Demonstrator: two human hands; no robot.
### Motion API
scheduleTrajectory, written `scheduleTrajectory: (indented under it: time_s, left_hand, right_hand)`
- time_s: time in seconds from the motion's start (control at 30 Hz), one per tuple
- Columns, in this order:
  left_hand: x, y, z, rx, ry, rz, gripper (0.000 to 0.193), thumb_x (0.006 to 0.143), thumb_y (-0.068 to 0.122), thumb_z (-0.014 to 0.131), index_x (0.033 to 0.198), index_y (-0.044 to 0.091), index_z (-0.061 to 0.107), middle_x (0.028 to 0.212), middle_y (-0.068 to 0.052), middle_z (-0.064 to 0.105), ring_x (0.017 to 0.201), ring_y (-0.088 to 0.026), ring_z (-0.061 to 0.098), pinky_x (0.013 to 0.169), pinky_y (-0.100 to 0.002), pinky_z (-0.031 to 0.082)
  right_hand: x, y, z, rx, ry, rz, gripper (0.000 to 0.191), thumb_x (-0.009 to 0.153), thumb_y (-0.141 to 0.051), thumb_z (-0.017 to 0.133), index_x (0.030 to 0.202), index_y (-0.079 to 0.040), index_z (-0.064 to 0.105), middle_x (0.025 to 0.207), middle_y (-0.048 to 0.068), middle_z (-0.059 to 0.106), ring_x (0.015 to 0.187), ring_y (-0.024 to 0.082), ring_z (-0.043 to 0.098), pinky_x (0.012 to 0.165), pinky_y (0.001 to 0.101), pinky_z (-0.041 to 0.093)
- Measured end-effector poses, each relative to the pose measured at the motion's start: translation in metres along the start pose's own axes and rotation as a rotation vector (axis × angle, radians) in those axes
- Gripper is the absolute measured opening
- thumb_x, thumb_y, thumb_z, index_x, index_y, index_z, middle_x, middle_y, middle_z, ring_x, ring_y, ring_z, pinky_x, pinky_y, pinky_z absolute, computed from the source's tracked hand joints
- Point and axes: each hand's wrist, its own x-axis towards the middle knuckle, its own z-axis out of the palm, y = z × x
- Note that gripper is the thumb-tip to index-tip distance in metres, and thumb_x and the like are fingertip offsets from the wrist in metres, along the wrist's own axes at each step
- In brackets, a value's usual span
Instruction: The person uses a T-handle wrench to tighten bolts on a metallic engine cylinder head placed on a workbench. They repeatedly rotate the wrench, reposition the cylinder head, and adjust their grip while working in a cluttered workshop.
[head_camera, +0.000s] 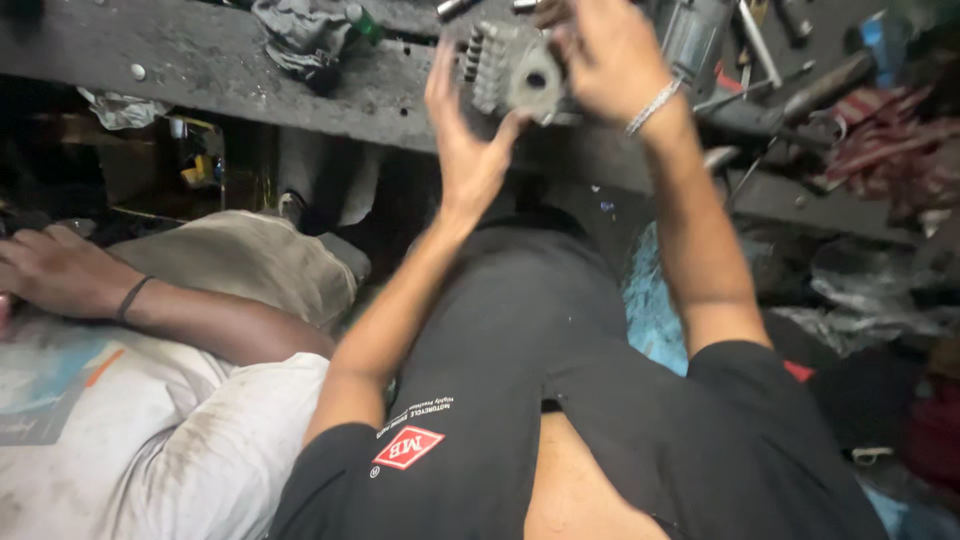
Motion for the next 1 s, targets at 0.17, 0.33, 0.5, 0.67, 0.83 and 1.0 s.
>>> scheduleTrajectory:
  time_s: [0.17, 0.33, 0.5, 0.67, 0.83, 1.0]
  left_hand:
    - [-0.058, -0.009, -0.03, -0.812, 0.018, -0.901, 0.071, 0.102, 0.05, 0.058, 0.153, 0.003, 0.041, 0.137, -0.011, 0.059, 0.124, -0.023, 0.05, 0.104, -0.042, 0.039]
    - [-0.076, -0.053, -0.05, -0.937, 0.052, -1.013, 0.056, 0.101, 0.039, 0.065, 0.143, 0.004, 0.052, 0.128, -0.008, 0.062, 0.117, -0.021, 0.058, 0.1, -0.042, 0.047]
    - [-0.098, -0.086, -0.048, -1.041, 0.084, -1.095, 0.051, 0.092, 0.03, 0.073, 0.134, 0.008, 0.055, 0.126, -0.009, 0.065, 0.116, -0.023, 0.062, 0.102, -0.045, 0.051]
    - [-0.101, -0.092, -0.047, -1.028, 0.057, -1.022, 0.056, 0.098, 0.03, 0.074, 0.143, 0.005, 0.051, 0.128, -0.01, 0.062, 0.118, -0.023, 0.06, 0.105, -0.044, 0.049]
    - [-0.093, -0.076, -0.051, -1.055, 0.003, -1.041, 0.062, 0.091, 0.034, 0.072, 0.142, 0.008, 0.048, 0.132, -0.008, 0.063, 0.121, -0.024, 0.063, 0.107, -0.048, 0.049]
    - [-0.085, -0.06, -0.052, -0.816, -0.003, -1.114, 0.07, 0.096, 0.043, 0.071, 0.149, 0.004, 0.047, 0.141, -0.017, 0.055, 0.121, -0.028, 0.056, 0.104, -0.051, 0.044]
  right_hand:
    - [-0.028, -0.091, 0.042, -0.288, 0.043, -0.014, 0.048, 0.082, -0.004, 0.069, 0.129, 0.001, 0.062, 0.113, 0.017, 0.065, 0.101, 0.036, 0.059, 0.084, 0.0467, 0.046]
    - [-0.058, -0.118, 0.077, -0.159, 0.013, 0.01, 0.063, 0.073, -0.003, 0.071, 0.135, 0.002, 0.059, 0.127, 0.019, 0.064, 0.101, 0.036, 0.058, 0.086, 0.0453, 0.048]
    - [-0.096, -0.077, 0.102, -0.111, -0.003, -0.098, 0.049, 0.087, -0.014, 0.078, 0.131, -0.001, 0.062, 0.131, 0.014, 0.064, 0.101, 0.031, 0.061, 0.09, 0.0412, 0.051]
    - [-0.068, -0.086, 0.104, -0.19, -0.104, -0.107, 0.036, 0.09, -0.02, 0.077, 0.118, -0.002, 0.064, 0.119, 0.014, 0.064, 0.103, 0.032, 0.063, 0.087, 0.0429, 0.051]
    - [0.012, -0.088, 0.002, -0.066, -0.493, -0.052, 0.03, 0.092, -0.02, 0.072, 0.119, -0.007, 0.067, 0.105, 0.012, 0.069, 0.092, 0.03, 0.067, 0.077, 0.0431, 0.054]
    - [-0.034, -0.044, -0.105, -0.243, 1.063, -0.016, 0.024, 0.093, -0.013, 0.071, 0.115, -0.006, 0.069, 0.104, 0.011, 0.071, 0.094, 0.027, 0.068, 0.081, 0.0403, 0.055]
